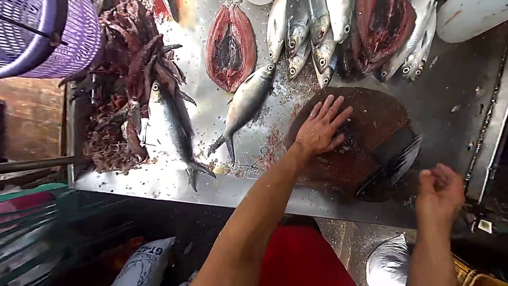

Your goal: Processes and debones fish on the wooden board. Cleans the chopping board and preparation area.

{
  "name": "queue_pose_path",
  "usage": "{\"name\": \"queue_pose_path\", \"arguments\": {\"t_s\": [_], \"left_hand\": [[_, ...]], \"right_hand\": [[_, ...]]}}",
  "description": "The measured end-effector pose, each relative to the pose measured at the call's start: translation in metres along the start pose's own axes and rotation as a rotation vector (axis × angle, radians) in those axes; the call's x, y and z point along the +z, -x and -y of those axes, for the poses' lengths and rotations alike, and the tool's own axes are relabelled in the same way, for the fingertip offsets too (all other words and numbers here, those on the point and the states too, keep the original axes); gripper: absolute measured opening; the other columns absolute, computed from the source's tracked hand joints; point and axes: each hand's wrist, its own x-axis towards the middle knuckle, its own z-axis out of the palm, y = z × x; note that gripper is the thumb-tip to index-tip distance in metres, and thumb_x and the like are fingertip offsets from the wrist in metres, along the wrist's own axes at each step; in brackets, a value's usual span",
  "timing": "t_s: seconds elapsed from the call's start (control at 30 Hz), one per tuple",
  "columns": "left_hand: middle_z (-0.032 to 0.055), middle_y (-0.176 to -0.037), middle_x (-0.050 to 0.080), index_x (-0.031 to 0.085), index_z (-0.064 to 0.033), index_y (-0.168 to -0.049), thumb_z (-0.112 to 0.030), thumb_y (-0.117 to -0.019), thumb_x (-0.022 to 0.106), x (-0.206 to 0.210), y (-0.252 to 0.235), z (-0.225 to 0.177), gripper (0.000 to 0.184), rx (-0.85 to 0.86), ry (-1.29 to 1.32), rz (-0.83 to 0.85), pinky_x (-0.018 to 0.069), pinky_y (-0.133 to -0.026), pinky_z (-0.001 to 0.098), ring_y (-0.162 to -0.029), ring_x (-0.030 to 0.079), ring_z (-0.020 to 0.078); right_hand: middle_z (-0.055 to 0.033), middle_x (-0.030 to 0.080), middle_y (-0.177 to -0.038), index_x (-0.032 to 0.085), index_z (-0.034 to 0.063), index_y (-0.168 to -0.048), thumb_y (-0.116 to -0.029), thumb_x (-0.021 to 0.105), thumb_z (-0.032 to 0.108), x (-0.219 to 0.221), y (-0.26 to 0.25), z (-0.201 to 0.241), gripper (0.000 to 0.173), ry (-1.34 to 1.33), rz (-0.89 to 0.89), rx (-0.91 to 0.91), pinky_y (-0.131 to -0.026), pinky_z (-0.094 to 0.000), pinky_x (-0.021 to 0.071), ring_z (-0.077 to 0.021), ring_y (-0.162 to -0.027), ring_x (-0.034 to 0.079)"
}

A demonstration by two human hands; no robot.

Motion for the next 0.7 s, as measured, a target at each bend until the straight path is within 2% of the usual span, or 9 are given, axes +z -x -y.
{"name": "queue_pose_path", "arguments": {"t_s": [0.1, 0.2, 0.27, 0.33, 0.4, 0.47, 0.57, 0.63, 0.7], "left_hand": [[0.0105, -0.165, 0.037, 0.051, -0.0160, -0.151, -0.036, -0.0956, 0.059, -0.049, 0.043, 0.009, 0.060, -0.040, 0.157, -0.122, 0.0211, -0.126, 0.0564, -0.156, 0.025, 0.0330], [0.0088, -0.157, 0.048, 0.059, -0.0114, -0.143, -0.031, -0.0978, 0.059, -0.093, 0.133, 0.052, 0.049, -0.150, 0.188, -0.121, 0.0251, -0.124, 0.0578, -0.151, 0.035, 0.0308], [0.0095, -0.151, 0.055, 0.062, -0.0095, -0.138, -0.030, -0.0974, 0.058, -0.114, 0.211, 0.093, 0.046, -0.306, 0.174, -0.124, 0.0322, -0.121, 0.0562, -0.146, 0.043, 0.0301], [0.0182, -0.143, 0.060, 0.064, -0.0019, -0.133, -0.028, -0.0971, 0.056, -0.141, 0.288, 0.116, 0.045, -0.451, 0.146, -0.110, 0.0402, -0.115, 0.0565, -0.137, 0.053, 0.0361], [0.0244, -0.138, 0.062, 0.064, 0.0044, -0.130, -0.027, -0.0972, 0.052, -0.170, 0.348, 0.115, 0.047, -0.532, 0.086, -0.110, 0.0419, -0.112, 0.0572, -0.132, 0.057, 0.0413], [0.0264, -0.136, 0.062, 0.064, 0.0065, -0.129, -0.027, -0.0974, 0.050, -0.188, 0.390, 0.104, 0.048, -0.597, 0.041, -0.115, 0.0419, -0.112, 0.0569, -0.130, 0.058, 0.0426], [0.0294, -0.137, 0.060, 0.062, 0.0090, -0.129, -0.021, -0.0956, 0.053, -0.189, 0.411, 0.078, 0.046, -0.645, 0.034, -0.137, 0.0407, -0.111, 0.0601, -0.131, 0.056, 0.0457], [0.0284, -0.141, 0.058, 0.061, 0.0076, -0.132, -0.022, -0.0952, 0.056, -0.174, 0.398, 0.066, 0.047, -0.639, 0.062, -0.151, 0.0382, -0.114, 0.0592, -0.135, 0.052, 0.0451], [0.0273, -0.144, 0.056, 0.061, 0.0060, -0.133, -0.026, -0.0943, 0.057, -0.150, 0.364, 0.050, 0.050, -0.569, 0.102, -0.131, 0.0355, -0.116, 0.0582, -0.139, 0.049, 0.0444]], "right_hand": [[-0.0325, 0.055, -0.137, 0.046, -0.0109, -0.144, -0.1033, 0.059, 0.022, 0.020, 0.082, -0.008, 0.054, -0.040, -0.004, 0.089, -0.104, -0.0445, 0.0506, -0.0359, -0.124, 0.059], [-0.0294, 0.065, -0.119, 0.056, -0.0111, -0.132, -0.1016, 0.062, 0.018, 0.038, 0.135, -0.008, 0.042, -0.049, -0.067, 0.112, -0.093, -0.0447, 0.0565, -0.0329, -0.107, 0.068], [-0.0278, 0.066, -0.118, 0.059, -0.0092, -0.130, -0.1021, 0.061, 0.020, 0.043, 0.138, 0.000, 0.041, -0.003, -0.054, 0.103, -0.094, -0.0466, 0.0567, -0.0332, -0.106, 0.068], [-0.0293, 0.060, -0.131, 0.051, -0.0067, -0.142, -0.1038, 0.059, 0.030, 0.041, 0.123, 0.017, 0.054, 0.064, 0.039, 0.147, -0.101, -0.0497, 0.0526, -0.0372, -0.116, 0.063], [-0.0285, 0.058, -0.134, 0.048, -0.0043, -0.145, -0.1021, 0.060, 0.041, 0.048, 0.098, 0.029, 0.064, 0.142, 0.059, 0.147, -0.102, -0.0516, 0.0516, -0.0378, -0.118, 0.062], [-0.0300, 0.054, -0.140, 0.047, -0.0012, -0.148, -0.0970, 0.066, 0.046, 0.063, 0.074, 0.040, 0.072, 0.221, 0.065, 0.158, -0.106, -0.0561, 0.0484, -0.0418, -0.125, 0.058], [-0.0341, 0.048, -0.146, 0.036, 0.0022, -0.156, -0.0925, 0.074, 0.039, 0.074, 0.057, 0.044, 0.082, 0.286, 0.086, 0.256, -0.108, -0.0595, 0.0454, -0.0483, -0.131, 0.053], [-0.0331, 0.048, -0.146, 0.032, 0.0017, -0.158, -0.0929, 0.073, 0.030, 0.072, 0.054, 0.045, 0.083, 0.247, 0.096, 0.315, -0.109, -0.0580, 0.0452, -0.0470, -0.132, 0.053], [-0.0308, 0.052, -0.144, 0.035, -0.0006, -0.156, -0.0925, 0.073, 0.027, 0.063, 0.058, 0.039, 0.079, 0.120, 0.060, 0.357, -0.111, -0.0580, 0.0437, -0.0439, -0.133, 0.054]]}}
